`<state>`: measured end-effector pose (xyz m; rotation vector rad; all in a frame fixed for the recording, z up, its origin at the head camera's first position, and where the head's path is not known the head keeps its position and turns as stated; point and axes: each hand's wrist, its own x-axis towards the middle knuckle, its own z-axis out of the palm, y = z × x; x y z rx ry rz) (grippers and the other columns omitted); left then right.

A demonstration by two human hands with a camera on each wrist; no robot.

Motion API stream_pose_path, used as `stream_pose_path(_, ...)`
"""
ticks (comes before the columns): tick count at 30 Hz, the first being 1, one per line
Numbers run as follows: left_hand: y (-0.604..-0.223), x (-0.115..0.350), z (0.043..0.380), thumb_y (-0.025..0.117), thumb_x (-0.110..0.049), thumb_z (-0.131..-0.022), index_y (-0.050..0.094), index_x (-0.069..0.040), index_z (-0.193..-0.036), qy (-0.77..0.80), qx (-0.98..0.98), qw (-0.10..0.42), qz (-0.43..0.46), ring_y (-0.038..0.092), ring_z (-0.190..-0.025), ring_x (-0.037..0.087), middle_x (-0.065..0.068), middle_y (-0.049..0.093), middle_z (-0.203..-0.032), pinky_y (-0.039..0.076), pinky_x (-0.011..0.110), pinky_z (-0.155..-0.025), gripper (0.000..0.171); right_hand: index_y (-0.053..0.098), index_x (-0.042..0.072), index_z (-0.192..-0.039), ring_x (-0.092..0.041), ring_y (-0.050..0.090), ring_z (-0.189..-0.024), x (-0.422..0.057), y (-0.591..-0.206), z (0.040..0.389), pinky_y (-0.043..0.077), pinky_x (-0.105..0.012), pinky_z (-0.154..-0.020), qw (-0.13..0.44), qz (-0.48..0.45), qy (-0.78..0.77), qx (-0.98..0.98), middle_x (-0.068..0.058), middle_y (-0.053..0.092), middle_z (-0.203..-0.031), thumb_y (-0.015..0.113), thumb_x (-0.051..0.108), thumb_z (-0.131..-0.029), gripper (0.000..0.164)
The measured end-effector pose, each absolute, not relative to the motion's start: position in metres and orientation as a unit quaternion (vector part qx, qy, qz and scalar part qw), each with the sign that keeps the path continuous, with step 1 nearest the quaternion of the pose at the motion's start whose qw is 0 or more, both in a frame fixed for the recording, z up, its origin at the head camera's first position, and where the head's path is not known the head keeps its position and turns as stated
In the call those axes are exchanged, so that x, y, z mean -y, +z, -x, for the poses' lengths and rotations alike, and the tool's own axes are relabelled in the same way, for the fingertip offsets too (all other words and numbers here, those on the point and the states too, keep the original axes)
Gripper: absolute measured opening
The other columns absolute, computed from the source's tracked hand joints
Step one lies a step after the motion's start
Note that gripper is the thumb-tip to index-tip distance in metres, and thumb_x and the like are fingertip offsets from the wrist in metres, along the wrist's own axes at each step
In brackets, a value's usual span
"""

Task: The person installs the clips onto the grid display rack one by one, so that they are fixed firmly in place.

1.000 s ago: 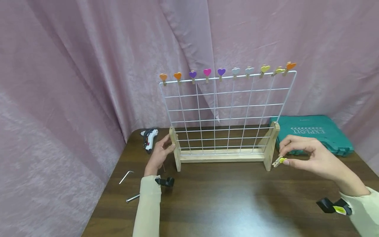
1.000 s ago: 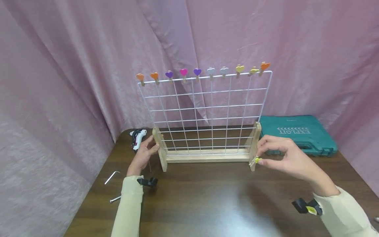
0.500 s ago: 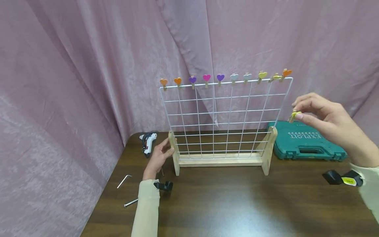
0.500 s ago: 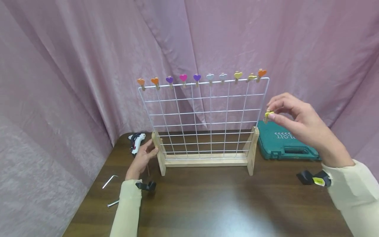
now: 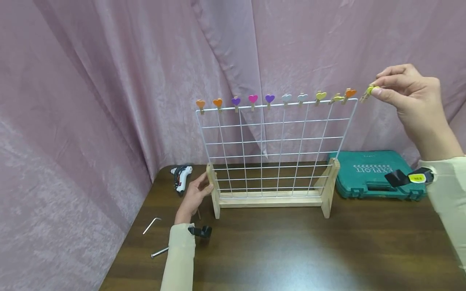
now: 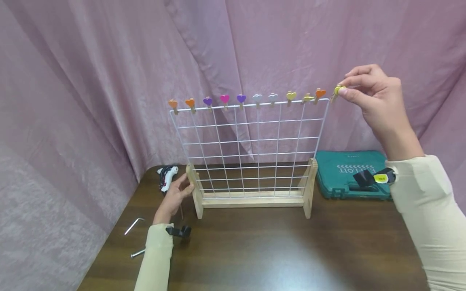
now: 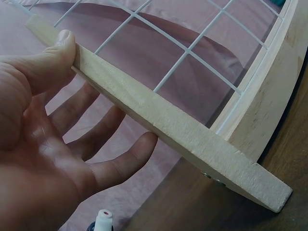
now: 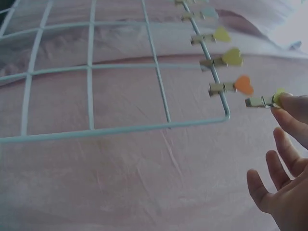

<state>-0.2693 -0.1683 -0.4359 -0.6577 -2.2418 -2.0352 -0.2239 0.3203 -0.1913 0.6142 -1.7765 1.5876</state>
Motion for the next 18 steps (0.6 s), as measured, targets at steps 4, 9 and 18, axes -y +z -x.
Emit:
stream_pose_path(4, -0.436, 0.17, 0.267, 0.057, 0.0, -0.089, 0.036, 0.001, -0.139, -0.654, 0.727, 0.026, 0.209, 0.047, -0.113, 0.042, 0.027, 0.047, -0.13, 0.048, 0.028, -0.083, 0.055, 0.061, -0.025, -0.088, -0.022, 0.047, -0.095, -0.323, -0.187, 0.24, 0.044, -0.019, -0.072, 0.322, -0.264, 0.662, 0.623, -0.017, 0.057, -0.097, 0.067, -0.017, -0.072, 0.018)
stream_pose_path(9, -0.435, 0.171, 0.266, 0.058, -0.001, -0.088, 0.038, 0.002, -0.138, -0.646, 0.734, 0.027, 0.207, 0.046, -0.113, 0.043, 0.027, 0.049, -0.129, 0.047, 0.026, -0.084, 0.053, 0.059, -0.026, -0.086, -0.022, 0.047, -0.093, -0.325, -0.187, 0.248, 0.044, -0.02, -0.07, 0.31, -0.282, 0.671, 0.611, -0.017, 0.057, -0.096, 0.066, -0.021, -0.07, 0.019)
stream_pose_path(18, -0.434, 0.169, 0.27, 0.058, -0.003, -0.089, 0.038, -0.001, -0.139, -0.641, 0.736, 0.03, 0.214, 0.052, -0.11, 0.029, 0.024, 0.05, -0.129, 0.048, 0.031, -0.085, 0.054, 0.059, -0.027, -0.085, -0.022, 0.05, -0.09, -0.321, -0.191, 0.254, 0.046, -0.02, -0.07, 0.299, -0.285, 0.679, 0.606, -0.016, 0.056, -0.094, 0.066, -0.022, -0.069, 0.018)
